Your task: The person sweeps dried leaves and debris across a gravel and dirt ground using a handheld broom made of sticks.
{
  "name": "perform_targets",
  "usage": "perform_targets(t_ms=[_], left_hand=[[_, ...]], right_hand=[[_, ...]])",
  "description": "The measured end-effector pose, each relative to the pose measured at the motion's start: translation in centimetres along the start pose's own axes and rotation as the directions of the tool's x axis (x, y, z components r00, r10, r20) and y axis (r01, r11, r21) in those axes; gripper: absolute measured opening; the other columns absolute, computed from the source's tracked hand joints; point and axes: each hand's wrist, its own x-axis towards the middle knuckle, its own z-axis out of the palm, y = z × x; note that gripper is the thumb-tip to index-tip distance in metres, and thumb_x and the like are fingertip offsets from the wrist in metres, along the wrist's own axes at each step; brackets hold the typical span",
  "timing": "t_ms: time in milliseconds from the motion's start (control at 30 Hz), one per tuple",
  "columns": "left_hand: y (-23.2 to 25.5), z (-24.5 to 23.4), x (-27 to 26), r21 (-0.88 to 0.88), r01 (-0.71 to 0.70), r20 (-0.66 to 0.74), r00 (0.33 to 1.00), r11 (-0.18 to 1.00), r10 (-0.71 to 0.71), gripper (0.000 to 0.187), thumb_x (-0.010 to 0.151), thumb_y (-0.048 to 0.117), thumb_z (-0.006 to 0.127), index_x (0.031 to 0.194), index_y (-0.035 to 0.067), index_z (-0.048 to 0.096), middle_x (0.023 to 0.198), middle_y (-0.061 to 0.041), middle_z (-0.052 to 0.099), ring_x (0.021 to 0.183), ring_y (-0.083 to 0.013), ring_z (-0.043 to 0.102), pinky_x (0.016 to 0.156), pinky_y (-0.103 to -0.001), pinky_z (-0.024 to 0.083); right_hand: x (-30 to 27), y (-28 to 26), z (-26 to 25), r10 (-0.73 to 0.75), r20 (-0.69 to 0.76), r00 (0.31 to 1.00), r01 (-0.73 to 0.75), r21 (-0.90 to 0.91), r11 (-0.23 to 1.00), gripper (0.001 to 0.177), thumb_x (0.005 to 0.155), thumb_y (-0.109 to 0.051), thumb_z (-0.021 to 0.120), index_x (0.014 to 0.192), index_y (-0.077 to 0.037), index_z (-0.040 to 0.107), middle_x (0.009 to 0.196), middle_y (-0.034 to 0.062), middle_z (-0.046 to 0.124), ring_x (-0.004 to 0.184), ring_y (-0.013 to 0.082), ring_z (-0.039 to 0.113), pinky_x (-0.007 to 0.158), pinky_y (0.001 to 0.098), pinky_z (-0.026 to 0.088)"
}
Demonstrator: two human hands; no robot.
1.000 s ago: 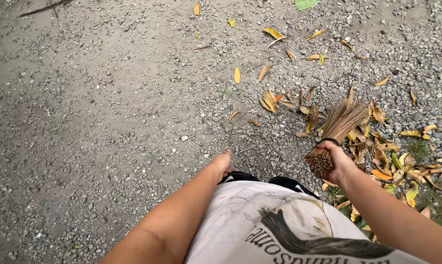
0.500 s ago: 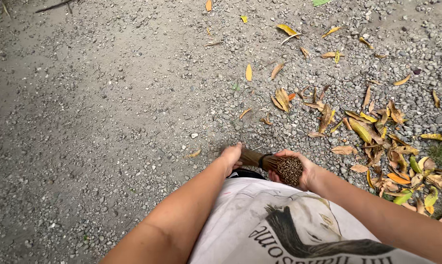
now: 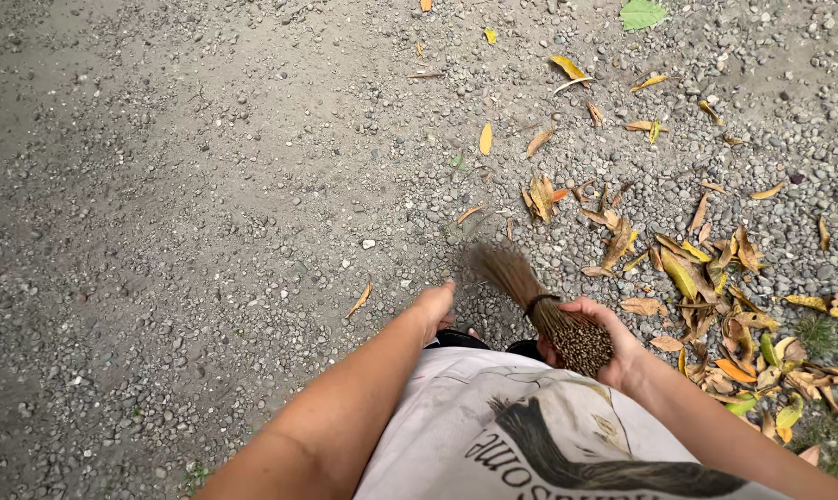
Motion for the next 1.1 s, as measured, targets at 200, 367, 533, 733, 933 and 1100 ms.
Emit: perform_targets(t_ms=[200,367,533,733,933,1100], left_hand=[[-0.8,0.1,0.7,-0.049,-0.027,0.053,0.998,0.998,0.029,0.06,0.105,0.054,0.038,0.138,0.008,0.059,0.129,-0.011,0.066,0.097,-0.0253,0.066,0.081,-0.04,0.05],[-2.6,-0.4,0.1,-0.119,-0.037,-0.018,0.999,0.992,0.035,0.053,0.103,0.049,0.041,0.141,0.015,0.055,0.132,-0.009,0.062,0.099,-0.0254,0.063,0.083,-0.042,0.05],[-4.3,1.2,-0.3,-0.125,0.01,-0.046,0.999,0.992,-0.015,0.058,0.103,0.053,0.042,0.142,0.011,0.057,0.13,-0.011,0.064,0.099,-0.0262,0.067,0.082,-0.042,0.05],[-3.3,2.6,0.5,-0.144,0.002,-0.073,0.997,0.99,-0.012,0.061,0.104,0.054,0.04,0.139,0.007,0.058,0.13,-0.016,0.066,0.097,-0.0272,0.068,0.081,-0.043,0.051],[-2.3,2.6,0.8,-0.201,-0.035,-0.099,0.995,0.979,0.015,0.06,0.104,0.053,0.041,0.139,0.008,0.057,0.128,-0.008,0.064,0.095,-0.0252,0.068,0.079,-0.041,0.053],[-1.1,4.9,1.6,-0.209,-0.009,-0.143,0.989,0.978,-0.022,0.058,0.102,0.053,0.044,0.142,0.013,0.054,0.126,-0.011,0.065,0.094,-0.0265,0.067,0.077,-0.043,0.05]], right_hand=[[2.8,-1.3,-1.7,0.407,0.057,0.912,-0.41,0.173,0.895,0.047,0.081,-0.034,0.07,0.113,0.0,0.06,0.09,0.0175,0.066,0.07,0.0274,0.067,0.06,0.036,0.061],[2.8,-1.0,-0.8,-0.05,-0.376,0.925,0.052,-0.004,0.999,0.039,0.081,-0.032,0.065,0.113,-0.011,0.063,0.098,0.0126,0.07,0.081,0.0296,0.067,0.071,0.0431,0.058],[1.4,-4.4,1.5,-0.1,-0.331,0.938,0.083,-0.067,0.994,0.036,0.081,-0.034,0.066,0.108,-0.01,0.065,0.095,0.0109,0.071,0.081,0.0296,0.066,0.073,0.0448,0.058],[5.6,-3.9,2.7,0.205,0.039,0.978,-0.207,0.056,0.977,0.037,0.081,-0.034,0.068,0.103,-0.005,0.063,0.088,0.0134,0.067,0.075,0.0295,0.066,0.066,0.0401,0.06],[8.1,-7.4,-0.5,0.211,-0.032,0.977,-0.189,0.329,0.925,0.044,0.084,-0.035,0.065,0.112,-0.001,0.063,0.089,0.0127,0.066,0.074,0.0246,0.067,0.062,0.0334,0.061],[7.4,-10.1,-0.5,-0.049,-0.297,0.954,0.093,0.134,0.987,0.033,0.085,-0.033,0.061,0.11,-0.011,0.059,0.097,0.0103,0.069,0.082,0.0274,0.065,0.07,0.0442,0.058]])
